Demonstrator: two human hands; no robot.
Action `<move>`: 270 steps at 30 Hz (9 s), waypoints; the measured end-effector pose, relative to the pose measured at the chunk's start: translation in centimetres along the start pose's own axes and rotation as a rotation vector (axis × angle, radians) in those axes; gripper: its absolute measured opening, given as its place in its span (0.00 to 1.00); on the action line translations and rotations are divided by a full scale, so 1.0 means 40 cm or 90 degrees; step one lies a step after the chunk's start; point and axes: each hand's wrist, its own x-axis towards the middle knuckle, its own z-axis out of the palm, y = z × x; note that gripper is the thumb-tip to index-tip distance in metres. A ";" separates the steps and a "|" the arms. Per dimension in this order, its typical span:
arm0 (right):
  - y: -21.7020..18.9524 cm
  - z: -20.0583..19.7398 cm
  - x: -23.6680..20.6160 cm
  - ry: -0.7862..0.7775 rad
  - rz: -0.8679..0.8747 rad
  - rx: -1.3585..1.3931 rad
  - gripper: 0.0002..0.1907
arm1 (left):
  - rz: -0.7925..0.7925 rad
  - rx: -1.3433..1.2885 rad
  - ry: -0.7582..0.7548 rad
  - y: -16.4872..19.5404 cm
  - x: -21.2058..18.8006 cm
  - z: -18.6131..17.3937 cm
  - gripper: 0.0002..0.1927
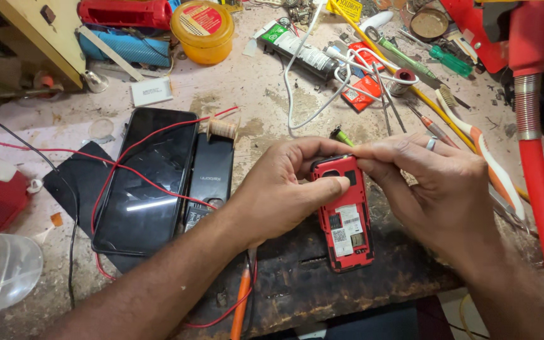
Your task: The person disassembles a mobile phone, removes the motherboard and camera module, and then reassembles the phone by placing the motherboard back into the red chassis and attaching the black back cover. The person uses a green-handled screwdriver and tweezers to manipulate small components and connectors.
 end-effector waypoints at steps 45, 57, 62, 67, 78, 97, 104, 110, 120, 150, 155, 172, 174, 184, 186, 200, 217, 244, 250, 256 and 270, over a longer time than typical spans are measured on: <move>0.040 0.055 -0.019 0.144 -0.119 0.215 0.32 | -0.090 0.045 0.068 0.012 0.012 -0.003 0.17; 0.026 0.053 0.015 0.093 -0.174 0.197 0.27 | -0.077 0.063 0.084 -0.012 0.019 -0.006 0.15; 0.026 0.089 -0.013 0.147 -0.106 0.251 0.29 | -0.067 0.084 0.099 -0.021 0.023 -0.006 0.13; 0.044 0.111 -0.016 0.174 -0.125 0.158 0.35 | -0.093 0.116 0.114 -0.019 0.025 -0.006 0.12; 0.050 0.108 -0.008 0.125 -0.045 0.381 0.29 | -0.139 0.090 0.132 -0.015 0.026 -0.005 0.12; 0.067 0.126 -0.029 0.105 -0.045 0.386 0.31 | -0.156 0.105 0.136 -0.004 0.023 -0.002 0.11; 0.080 0.136 -0.019 0.118 -0.018 0.345 0.39 | -0.144 0.107 0.123 -0.018 0.029 0.000 0.12; 0.120 -0.016 0.101 0.141 0.126 0.435 0.37 | -0.112 0.024 0.138 -0.018 0.025 -0.006 0.18; 0.108 0.002 0.326 -0.162 0.354 -0.107 0.12 | -0.069 0.037 0.148 -0.003 0.001 0.009 0.16; 0.195 0.010 0.235 -0.156 0.241 -0.056 0.11 | -0.134 -0.038 0.177 -0.008 0.009 -0.026 0.22; 0.178 0.097 0.277 -0.252 0.218 -0.177 0.11 | -0.131 -0.014 0.143 -0.008 0.009 -0.025 0.18; 0.280 -0.061 0.227 -0.192 0.365 -0.216 0.14 | -0.104 -0.021 0.159 -0.021 0.014 -0.031 0.14; 0.298 -0.053 0.202 -0.242 0.384 -0.101 0.18 | -0.113 -0.017 0.173 -0.020 0.014 -0.029 0.15; 0.376 -0.064 0.184 -0.160 0.343 -0.052 0.24 | -0.142 0.051 0.190 -0.006 0.007 -0.030 0.18; 0.363 -0.055 0.185 -0.218 0.280 0.037 0.22 | -0.148 0.068 0.190 -0.005 0.005 -0.032 0.18; 0.325 -0.088 0.166 -0.095 0.453 -0.034 0.26 | -0.143 0.025 0.182 -0.007 0.005 -0.033 0.18; 0.267 -0.219 0.093 -0.094 0.450 -0.214 0.12 | -0.168 -0.052 0.166 0.008 0.005 -0.035 0.22; 0.300 -0.130 0.158 -0.055 0.414 -0.266 0.12 | -0.179 -0.011 0.168 0.018 0.006 -0.028 0.19; 0.316 -0.099 0.152 -0.063 0.374 -0.246 0.11 | -0.188 0.012 0.192 0.013 0.006 -0.034 0.16; 0.362 -0.045 0.203 -0.112 0.248 -0.253 0.11 | -0.173 -0.013 0.222 0.015 0.007 -0.037 0.17; 0.198 -0.150 0.091 -0.462 0.334 -0.176 0.48 | 0.091 -0.074 0.398 0.077 0.008 -0.093 0.16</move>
